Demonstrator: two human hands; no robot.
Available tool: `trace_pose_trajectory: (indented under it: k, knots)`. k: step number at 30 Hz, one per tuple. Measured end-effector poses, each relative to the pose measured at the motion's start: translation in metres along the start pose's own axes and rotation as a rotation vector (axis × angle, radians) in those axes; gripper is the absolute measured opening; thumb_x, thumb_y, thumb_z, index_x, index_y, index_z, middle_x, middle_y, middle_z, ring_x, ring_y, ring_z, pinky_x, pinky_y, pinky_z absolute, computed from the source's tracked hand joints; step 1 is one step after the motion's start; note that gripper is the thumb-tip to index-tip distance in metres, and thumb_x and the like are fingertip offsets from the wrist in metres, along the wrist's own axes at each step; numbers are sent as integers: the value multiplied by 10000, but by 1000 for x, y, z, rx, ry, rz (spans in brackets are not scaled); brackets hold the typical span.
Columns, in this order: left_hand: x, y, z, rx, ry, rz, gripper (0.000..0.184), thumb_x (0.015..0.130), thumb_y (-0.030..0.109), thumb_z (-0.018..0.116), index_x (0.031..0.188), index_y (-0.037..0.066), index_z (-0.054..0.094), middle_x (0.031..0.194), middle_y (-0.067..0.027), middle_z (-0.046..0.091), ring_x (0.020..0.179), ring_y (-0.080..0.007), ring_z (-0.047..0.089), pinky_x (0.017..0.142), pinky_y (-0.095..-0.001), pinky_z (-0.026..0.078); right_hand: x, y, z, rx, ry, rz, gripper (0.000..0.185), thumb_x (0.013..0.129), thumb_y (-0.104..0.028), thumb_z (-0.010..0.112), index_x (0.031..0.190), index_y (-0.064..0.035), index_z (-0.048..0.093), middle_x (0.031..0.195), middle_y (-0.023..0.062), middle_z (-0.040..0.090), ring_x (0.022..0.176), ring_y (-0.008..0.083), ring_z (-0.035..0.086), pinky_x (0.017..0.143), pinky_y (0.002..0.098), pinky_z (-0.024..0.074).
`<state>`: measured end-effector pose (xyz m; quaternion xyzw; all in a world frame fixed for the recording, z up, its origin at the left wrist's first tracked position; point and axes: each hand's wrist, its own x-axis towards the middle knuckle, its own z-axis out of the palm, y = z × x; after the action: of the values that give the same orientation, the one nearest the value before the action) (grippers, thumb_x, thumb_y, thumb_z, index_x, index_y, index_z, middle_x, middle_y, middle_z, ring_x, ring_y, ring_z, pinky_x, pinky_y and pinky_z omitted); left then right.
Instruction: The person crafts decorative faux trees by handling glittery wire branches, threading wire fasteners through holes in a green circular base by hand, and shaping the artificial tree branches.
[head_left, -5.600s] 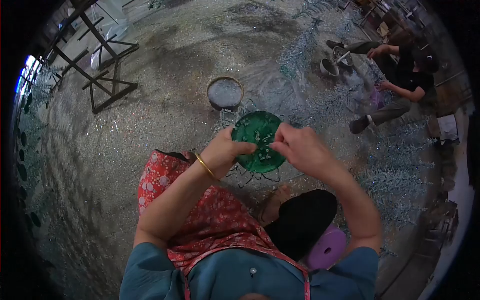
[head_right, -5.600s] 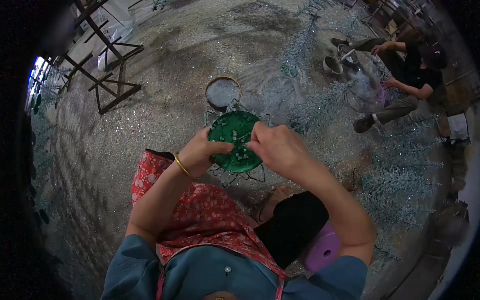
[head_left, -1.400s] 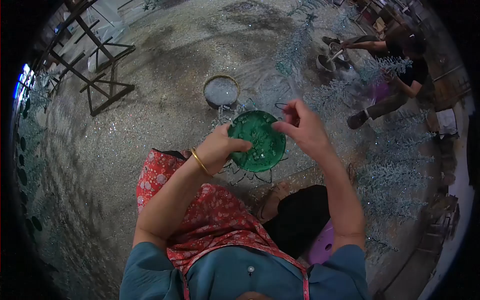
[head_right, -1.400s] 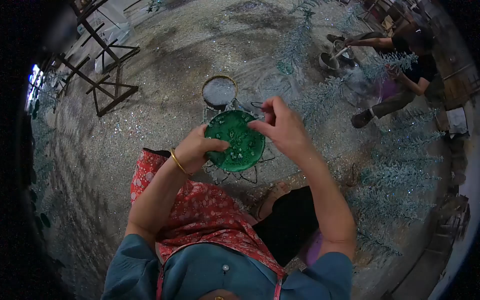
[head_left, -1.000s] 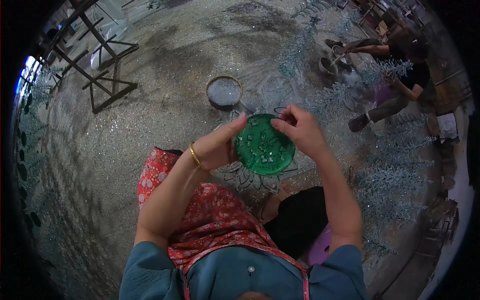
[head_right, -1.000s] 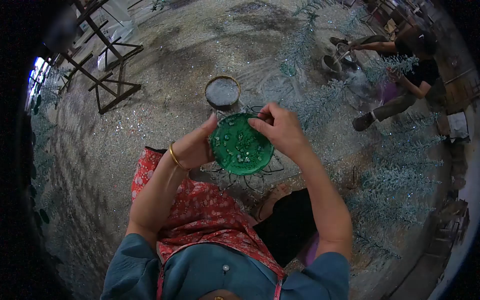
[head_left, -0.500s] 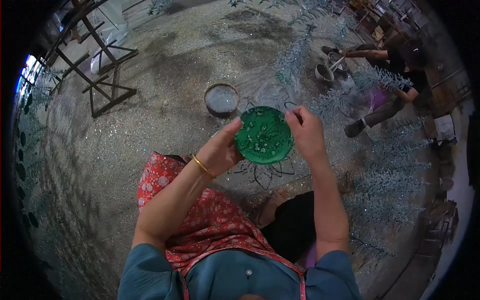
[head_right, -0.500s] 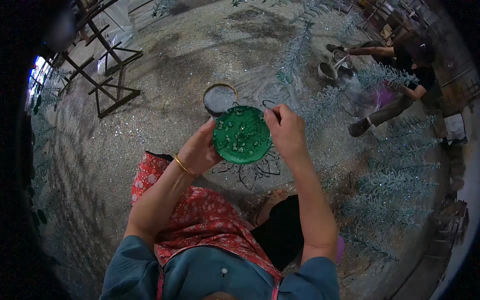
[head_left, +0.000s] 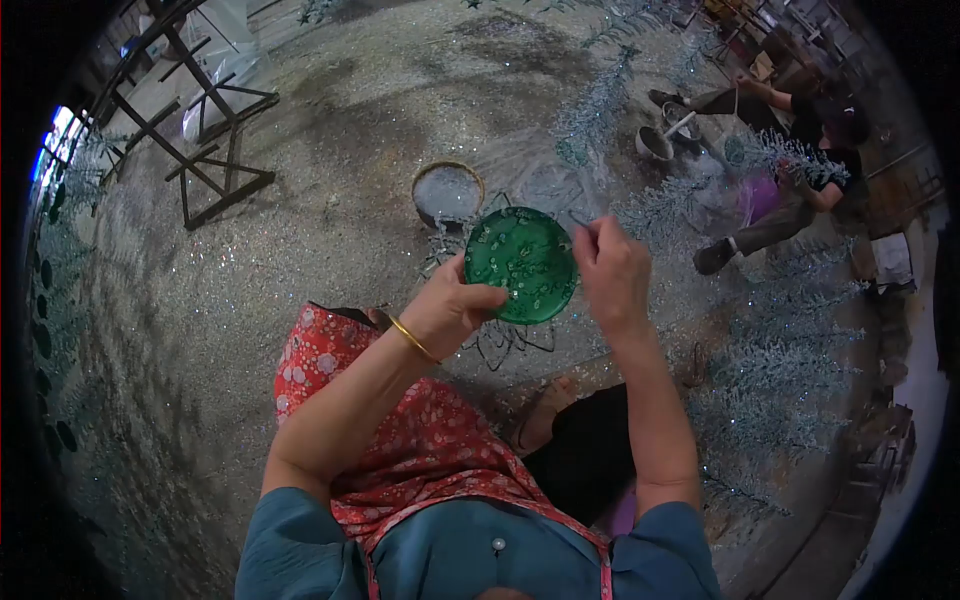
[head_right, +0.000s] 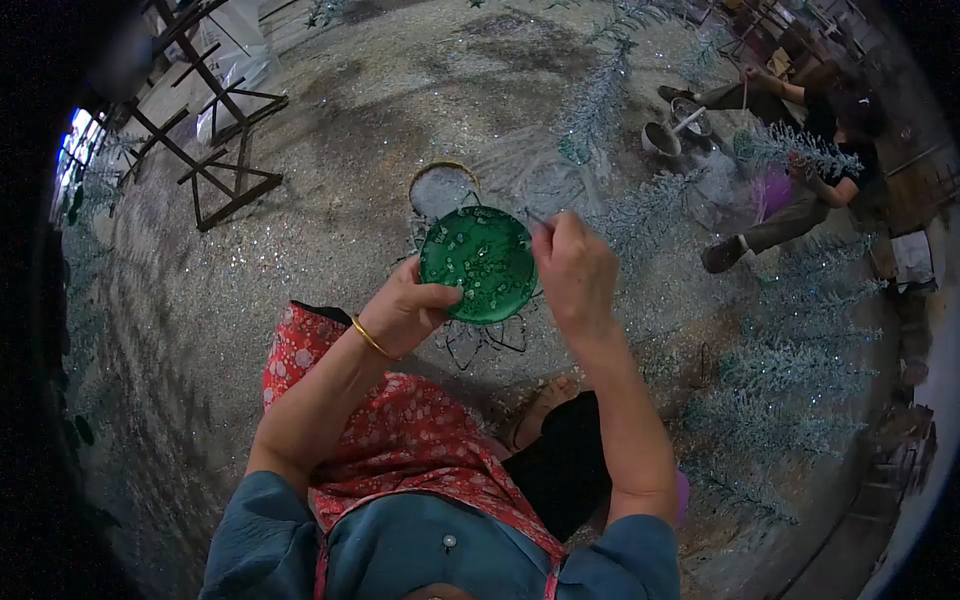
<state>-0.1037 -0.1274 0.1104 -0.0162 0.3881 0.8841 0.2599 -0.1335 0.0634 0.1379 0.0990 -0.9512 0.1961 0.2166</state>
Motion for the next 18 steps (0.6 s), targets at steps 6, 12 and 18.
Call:
trace_pose_trajectory:
  k: [6, 12, 18]
  knots:
    - [-2, 8, 0, -35, -54, -69, 402, 698, -28, 555, 1081, -1, 437, 996, -78, 549, 898, -170, 553, 789, -299, 453, 19, 14, -10, 786, -222, 252, 216, 744, -177, 620, 802, 16, 541, 703, 124, 582, 589, 147, 545, 537, 255, 411]
    - [-4, 7, 5, 46, -67, -84, 447, 698, -6, 592, 1113, 2, 428, 1022, -87, 544, 914, -186, 548, 821, -325, 434, 15, -6, -15, 382, -263, 64, 201, 744, -163, 618, 774, 14, 527, 719, 148, 567, 576, 227, 544, 533, 312, 410]
    - [-5, 7, 3, 43, -110, -135, 413, 704, -34, 570, 1094, 2, 437, 989, -62, 554, 868, -151, 552, 771, -297, 451, 16, 25, -6, 233, -18, 267, 247, 779, -235, 578, 775, 7, 527, 600, 76, 532, 541, 144, 507, 506, 304, 389]
